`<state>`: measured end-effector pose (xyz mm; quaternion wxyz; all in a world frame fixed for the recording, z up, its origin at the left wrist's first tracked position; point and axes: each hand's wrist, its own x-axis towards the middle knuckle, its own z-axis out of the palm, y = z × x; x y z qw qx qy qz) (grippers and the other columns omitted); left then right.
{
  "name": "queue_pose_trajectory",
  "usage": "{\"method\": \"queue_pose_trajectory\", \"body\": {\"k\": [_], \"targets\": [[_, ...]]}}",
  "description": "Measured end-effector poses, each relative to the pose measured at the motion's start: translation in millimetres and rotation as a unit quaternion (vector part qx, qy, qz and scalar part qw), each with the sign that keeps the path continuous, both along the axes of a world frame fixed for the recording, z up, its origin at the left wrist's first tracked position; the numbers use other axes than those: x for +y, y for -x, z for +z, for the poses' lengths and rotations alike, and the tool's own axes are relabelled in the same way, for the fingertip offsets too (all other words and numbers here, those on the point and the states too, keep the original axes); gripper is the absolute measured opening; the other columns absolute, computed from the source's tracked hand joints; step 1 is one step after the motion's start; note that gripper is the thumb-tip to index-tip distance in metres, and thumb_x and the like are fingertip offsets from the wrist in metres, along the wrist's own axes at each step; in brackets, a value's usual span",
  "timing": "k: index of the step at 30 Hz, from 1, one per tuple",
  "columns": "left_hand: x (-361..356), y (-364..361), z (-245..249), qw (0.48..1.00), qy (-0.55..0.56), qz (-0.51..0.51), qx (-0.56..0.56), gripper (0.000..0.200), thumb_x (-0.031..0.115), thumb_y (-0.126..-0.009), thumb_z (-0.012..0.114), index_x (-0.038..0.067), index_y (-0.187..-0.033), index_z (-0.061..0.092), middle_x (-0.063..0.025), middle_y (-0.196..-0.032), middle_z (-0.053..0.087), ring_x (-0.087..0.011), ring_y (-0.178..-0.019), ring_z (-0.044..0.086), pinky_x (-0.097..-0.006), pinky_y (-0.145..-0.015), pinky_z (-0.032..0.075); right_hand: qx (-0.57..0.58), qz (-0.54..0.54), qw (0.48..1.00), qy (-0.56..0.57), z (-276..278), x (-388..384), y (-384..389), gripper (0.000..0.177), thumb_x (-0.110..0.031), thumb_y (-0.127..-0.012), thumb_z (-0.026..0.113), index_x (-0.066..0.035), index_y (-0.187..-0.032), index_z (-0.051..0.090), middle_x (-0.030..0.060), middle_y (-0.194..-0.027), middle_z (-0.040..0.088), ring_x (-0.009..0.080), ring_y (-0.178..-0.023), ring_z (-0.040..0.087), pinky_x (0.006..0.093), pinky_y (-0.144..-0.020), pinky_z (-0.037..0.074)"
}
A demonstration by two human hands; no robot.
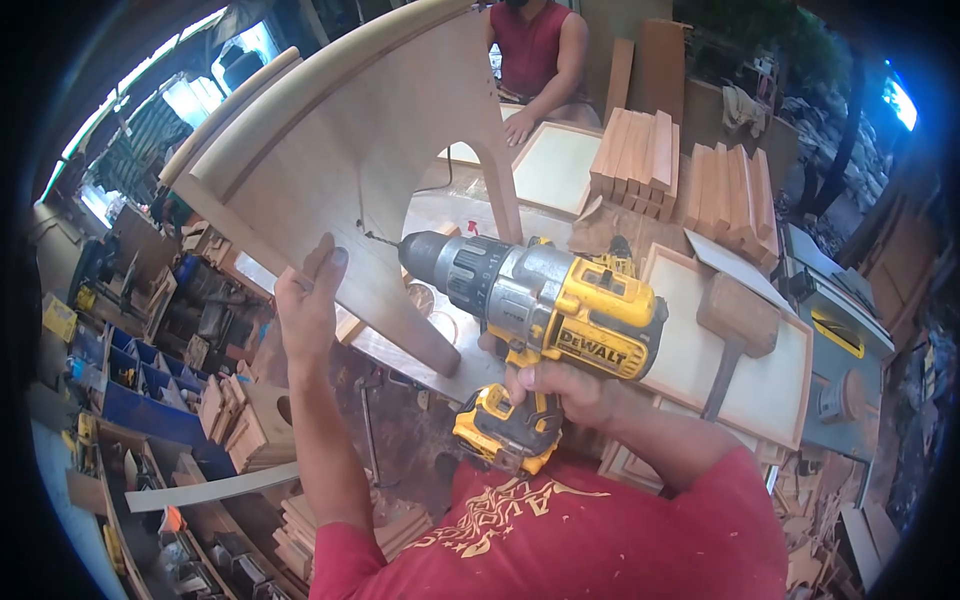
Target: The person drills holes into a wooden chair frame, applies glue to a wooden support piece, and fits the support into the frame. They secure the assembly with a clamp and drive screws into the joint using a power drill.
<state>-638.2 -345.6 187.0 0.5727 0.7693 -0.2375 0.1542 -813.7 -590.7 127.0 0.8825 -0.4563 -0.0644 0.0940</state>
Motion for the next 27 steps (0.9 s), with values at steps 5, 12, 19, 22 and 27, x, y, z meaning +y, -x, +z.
{"method": "queue_pose_trajectory", "body": {"k": [5, 12, 19, 22, 27], "targets": [[5, 4, 25, 0.993, 0.103, -0.058, -0.029, 0.06, 0.026, -0.09, 0.07, -0.004, -0.136, 0.046, -0.0161, -0.122, 0.06, -0.0218, -0.113, 0.055, -0.0349, -0.097, 0.043, -0.019, -0.011, 1.0, 0.007, 0, 1, -1, 0.052, -0.013, -0.083, 0.057, 0.003, -0.132, 0.049, 0.0087, -0.106, 0.061, 0.0125, -0.083, 0.059, 0.0276, -0.077, 0.05], [-3, -20, 95, 0.954, 0.187, -0.1, -0.214, 0.066, 0.027, -0.087, 0.07, -0.003, -0.14, 0.044, -0.02, -0.128, 0.059, -0.0246, -0.121, 0.056, -0.0378, -0.105, 0.042, -0.024, -0.017, 0.999, 0.036, -1, -1, -5, 0.05, -0.013, -0.084, 0.057, 0.005, -0.13, 0.05, 0.0072, -0.09, 0.061, 0.0126, -0.079, 0.059, 0.0273, -0.075, 0.049], [-14, -48, 107, 0.932, 0.191, -0.155, -0.265, 0.03, 0.009, -0.084, 0.064, 0.002, -0.113, 0.065, -0.0211, -0.125, 0.063, -0.027, -0.117, 0.06, -0.0392, -0.105, 0.047, -0.042, -0.027, 0.998, 0.038, -2, 1, -16, 0.051, -0.014, -0.083, 0.057, 0.007, -0.128, 0.05, 0.0067, -0.083, 0.061, 0.0128, -0.079, 0.059, 0.0266, -0.074, 0.048], [-15, -45, 104, 0.93, 0.22, -0.163, -0.244, 0.024, 0.007, -0.083, 0.065, 0.004, -0.108, 0.066, -0.0195, -0.122, 0.065, -0.0257, -0.117, 0.06, -0.0386, -0.105, 0.046, -0.044, -0.032, 0.998, 0.032, -1, 2, -15, 0.048, -0.014, -0.083, 0.057, 0.006, -0.127, 0.051, 0.0068, -0.083, 0.061, 0.0129, -0.078, 0.059, 0.0268, -0.073, 0.049], [-18, -42, 106, 0.923, 0.233, -0.2, -0.232, 0.025, 0.004, -0.083, 0.066, 0.004, -0.108, 0.065, -0.0168, -0.118, 0.068, -0.0233, -0.117, 0.061, -0.0372, -0.106, 0.046, -0.07, -0.058, 0.995, 0.043, 4, 3, -17, 0.046, -0.014, -0.083, 0.057, 0.005, -0.125, 0.052, 0.0073, -0.087, 0.062, 0.0129, -0.076, 0.06, 0.0278, -0.075, 0.05]]}}
